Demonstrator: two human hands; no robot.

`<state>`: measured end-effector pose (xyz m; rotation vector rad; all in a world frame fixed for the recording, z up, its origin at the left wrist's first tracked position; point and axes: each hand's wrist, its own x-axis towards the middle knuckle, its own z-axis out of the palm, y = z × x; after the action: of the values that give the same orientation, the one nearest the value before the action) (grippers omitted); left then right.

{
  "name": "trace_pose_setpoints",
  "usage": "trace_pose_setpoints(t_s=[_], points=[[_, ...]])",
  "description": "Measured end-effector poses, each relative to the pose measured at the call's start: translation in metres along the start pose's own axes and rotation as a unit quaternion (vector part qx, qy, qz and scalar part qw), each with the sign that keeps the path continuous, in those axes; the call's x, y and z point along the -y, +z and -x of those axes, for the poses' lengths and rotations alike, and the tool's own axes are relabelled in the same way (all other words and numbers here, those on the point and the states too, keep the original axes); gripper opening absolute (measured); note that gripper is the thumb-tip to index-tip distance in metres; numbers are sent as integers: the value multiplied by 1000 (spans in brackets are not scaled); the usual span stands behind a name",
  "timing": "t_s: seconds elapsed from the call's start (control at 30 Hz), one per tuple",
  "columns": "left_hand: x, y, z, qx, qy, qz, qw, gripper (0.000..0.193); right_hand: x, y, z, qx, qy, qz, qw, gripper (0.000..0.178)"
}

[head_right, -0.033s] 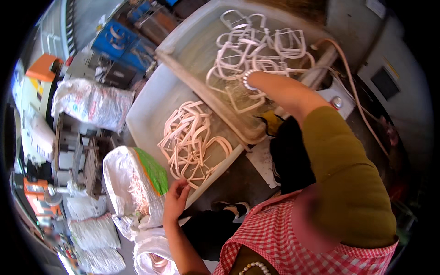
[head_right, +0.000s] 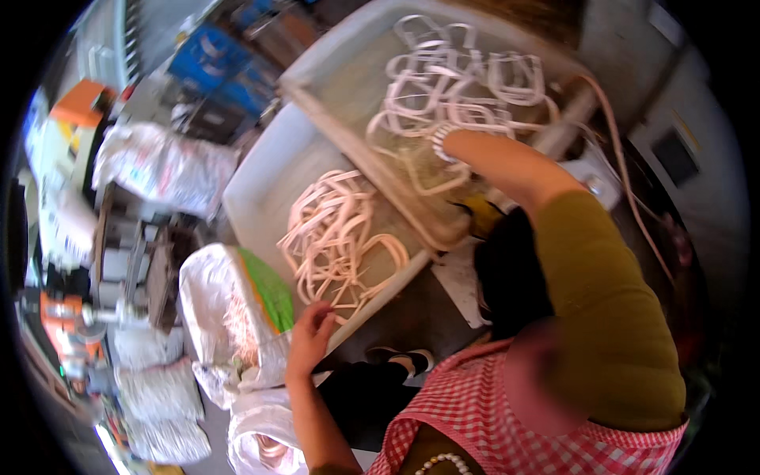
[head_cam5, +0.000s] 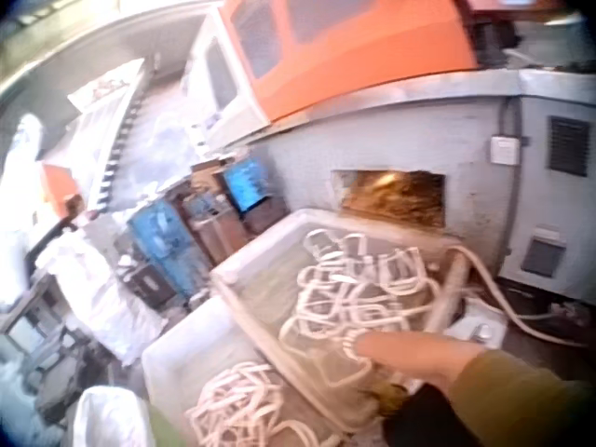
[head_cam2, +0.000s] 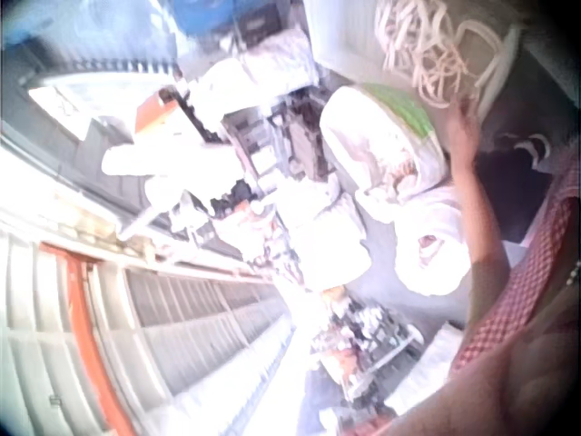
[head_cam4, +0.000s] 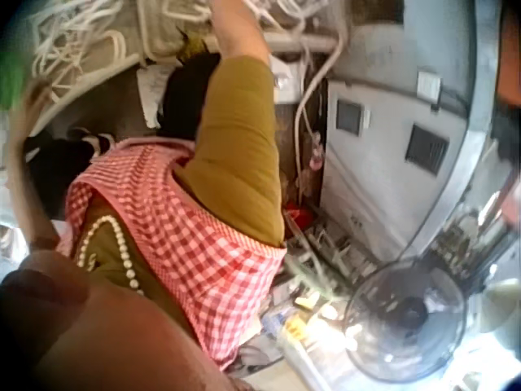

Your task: The person assembles plastic hangers by inserting white hooks into pink hanger bodies. They pick up hanger bodies from a bin, insert hooks, and place the completed hangers into a white sack. The process is repeated continuously.

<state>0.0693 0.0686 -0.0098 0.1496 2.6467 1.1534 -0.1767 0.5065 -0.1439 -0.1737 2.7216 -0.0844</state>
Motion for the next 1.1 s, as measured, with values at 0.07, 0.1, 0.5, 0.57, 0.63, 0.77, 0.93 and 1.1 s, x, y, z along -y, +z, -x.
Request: trace_pose_setpoints(t_s=[0.07, 0.1, 0.5, 0.57, 0.63, 0.77, 0.93, 1.1], points=[[-6, 3, -17, -6, 22, -70, 997, 31, 11, 22, 1, 23, -48, 41, 998, 47], [6, 15, -23, 12, 13, 5, 1000, 33, 18, 36, -1, 42, -77, 66, 994, 49], [-2, 41, -73, 83, 26, -197, 977, 31, -14, 172, -78, 124, -84, 162, 975, 38], [10, 50, -63, 89, -4, -203, 975, 31, -9, 194, -98, 94, -71, 156, 981, 30], [15, 52, -57, 81, 6, -199, 977, 32, 16, 140, -82, -9, -59, 41, 997, 23], [16, 48, -56, 75, 1, -202, 977, 31, -6, 107, -126, -171, -62, -252, 950, 22], [6, 37, -63, 52, 51, -217, 973, 30, -88, 59, -190, -352, 51, -543, 761, 32], [21, 49, -52, 33, 35, -198, 979, 27, -92, 21, -154, -238, 152, -615, 736, 39]])
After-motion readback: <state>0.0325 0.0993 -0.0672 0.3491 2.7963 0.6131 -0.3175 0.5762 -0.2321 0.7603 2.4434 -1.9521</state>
